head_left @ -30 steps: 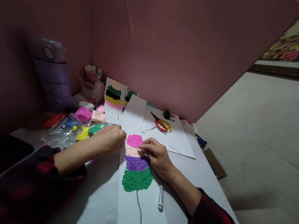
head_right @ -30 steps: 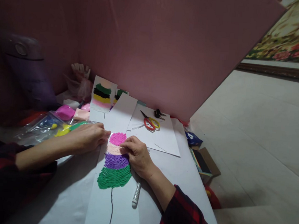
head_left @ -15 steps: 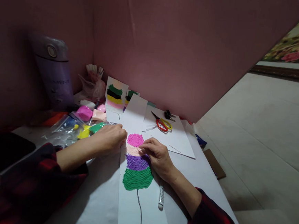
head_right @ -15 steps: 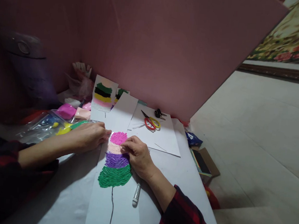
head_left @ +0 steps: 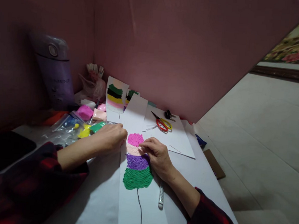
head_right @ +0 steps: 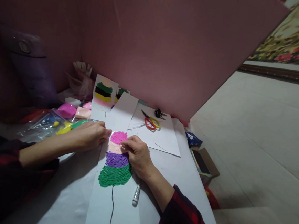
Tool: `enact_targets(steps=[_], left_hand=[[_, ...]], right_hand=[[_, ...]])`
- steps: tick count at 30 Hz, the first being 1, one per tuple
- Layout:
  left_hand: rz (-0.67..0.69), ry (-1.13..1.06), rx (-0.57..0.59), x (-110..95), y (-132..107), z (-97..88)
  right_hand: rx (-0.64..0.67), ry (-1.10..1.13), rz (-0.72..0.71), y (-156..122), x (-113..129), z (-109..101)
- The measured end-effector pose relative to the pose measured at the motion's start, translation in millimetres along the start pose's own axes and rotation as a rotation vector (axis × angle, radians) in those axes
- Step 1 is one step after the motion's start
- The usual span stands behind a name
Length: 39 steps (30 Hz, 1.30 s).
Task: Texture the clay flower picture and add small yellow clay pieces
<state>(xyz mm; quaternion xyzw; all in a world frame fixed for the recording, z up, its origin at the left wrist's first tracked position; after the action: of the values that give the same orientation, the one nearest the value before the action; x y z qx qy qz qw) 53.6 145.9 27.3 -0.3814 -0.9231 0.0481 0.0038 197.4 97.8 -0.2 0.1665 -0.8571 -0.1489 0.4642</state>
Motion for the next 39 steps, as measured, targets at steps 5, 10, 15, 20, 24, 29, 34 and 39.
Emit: enact_targets(steps=[5,10,15,20,24,29,34,39], left_hand=[[0.003,0.003,-0.009,0.4,0.3,-0.4],[0.002,0.008,-0.025,1.7,0.9,0.4],[0.005,0.011,-0.032,2.4,1.9,2.5],[0.013,0.012,-0.036,2.8,2.1,3.9],[0.017,0.013,-0.04,3.8,2.8,5.4],[0.023,0.011,-0.039,4.2,2.4,5.9],[0.02,0.012,-0.04,3.6,1.7,4.2],[0.004,0.01,-0.037,3.4,2.2,3.2]], right_hand=[[-0.006,0.02,-0.001,0.0,-0.3,-0.6],[-0.024,0.02,0.001,0.8,-2.2,-1.3],[-0.009,-0.006,0.001,0.8,-1.2,0.4],[0.009,-0.02,0.001,1.3,1.6,0.6],[0.02,-0.019,-0.004,1.2,2.5,0.8],[0.027,-0.015,-0.006,0.2,2.1,1.1],[0.033,-0.021,-0.011,-0.4,3.7,0.7],[0.036,-0.018,-0.019,-1.2,4.8,0.0]])
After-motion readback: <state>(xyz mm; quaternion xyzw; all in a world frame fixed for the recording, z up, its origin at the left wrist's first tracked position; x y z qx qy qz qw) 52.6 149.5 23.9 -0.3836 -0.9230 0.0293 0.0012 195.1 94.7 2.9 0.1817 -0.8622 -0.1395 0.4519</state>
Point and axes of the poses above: each hand's wrist, its own y-axis towards the middle knuckle, its own z-axis out of the palm, x = y × z, the point moved 7 cm from there along y, towards the middle knuckle, and after that the axes turned 4 degrees about z, right-handed, at the moved point
